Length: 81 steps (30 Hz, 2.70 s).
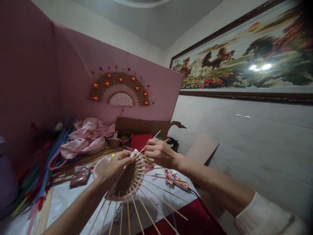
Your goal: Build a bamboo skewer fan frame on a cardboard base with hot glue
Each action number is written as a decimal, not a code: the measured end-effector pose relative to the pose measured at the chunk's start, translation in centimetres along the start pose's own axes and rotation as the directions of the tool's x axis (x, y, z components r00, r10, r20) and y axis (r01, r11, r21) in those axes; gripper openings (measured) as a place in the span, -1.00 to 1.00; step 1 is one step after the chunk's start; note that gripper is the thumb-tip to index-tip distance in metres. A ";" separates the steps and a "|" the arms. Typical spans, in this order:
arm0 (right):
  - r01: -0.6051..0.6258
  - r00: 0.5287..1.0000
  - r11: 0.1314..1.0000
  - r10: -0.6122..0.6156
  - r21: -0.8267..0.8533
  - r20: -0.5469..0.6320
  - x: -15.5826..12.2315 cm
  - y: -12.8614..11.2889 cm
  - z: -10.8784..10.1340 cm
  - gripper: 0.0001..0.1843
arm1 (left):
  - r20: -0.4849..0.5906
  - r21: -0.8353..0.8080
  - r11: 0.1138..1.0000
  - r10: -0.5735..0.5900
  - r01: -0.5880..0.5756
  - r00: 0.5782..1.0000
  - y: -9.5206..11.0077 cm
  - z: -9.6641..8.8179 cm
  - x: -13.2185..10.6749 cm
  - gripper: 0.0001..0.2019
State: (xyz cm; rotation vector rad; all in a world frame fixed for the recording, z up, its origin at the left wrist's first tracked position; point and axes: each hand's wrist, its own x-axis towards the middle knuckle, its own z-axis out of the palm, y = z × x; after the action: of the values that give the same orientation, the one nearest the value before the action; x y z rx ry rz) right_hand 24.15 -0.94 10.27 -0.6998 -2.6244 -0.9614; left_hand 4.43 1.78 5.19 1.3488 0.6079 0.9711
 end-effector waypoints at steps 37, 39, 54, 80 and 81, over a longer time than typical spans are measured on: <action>-0.079 0.990 0.997 0.078 0.008 0.114 0.4 -0.7 -0.4 -0.82 | 0.048 -0.054 0.997 -0.049 0.051 0.998 0.2 0.7 -0.6 -0.77; -0.076 0.989 0.997 0.077 -0.013 0.126 0.6 -0.9 -0.7 -0.81 | 0.048 -0.076 0.996 -0.051 0.055 0.998 0.1 0.7 -0.5 -0.77; -0.068 0.990 0.996 0.074 -0.051 0.123 0.7 -1.3 -0.3 -0.82 | 0.012 -0.117 0.992 -0.044 0.045 0.999 -0.4 0.5 -0.3 -0.81; -0.075 0.987 0.997 0.077 -0.020 0.143 0.5 -1.4 0.0 -0.73 | 0.029 -0.049 0.999 -0.009 0.010 1.000 -0.4 0.5 -0.3 -0.75; -0.078 0.986 0.997 0.078 -0.006 0.145 0.5 -1.3 0.1 -0.73 | 0.025 -0.047 0.999 -0.003 0.004 1.000 -0.5 0.4 -0.2 -0.76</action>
State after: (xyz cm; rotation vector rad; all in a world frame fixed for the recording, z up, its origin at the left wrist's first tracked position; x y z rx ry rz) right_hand 23.06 -1.60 9.69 -0.8977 -2.6967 -0.9212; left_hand 4.82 1.43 4.75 1.3160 0.5653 0.9593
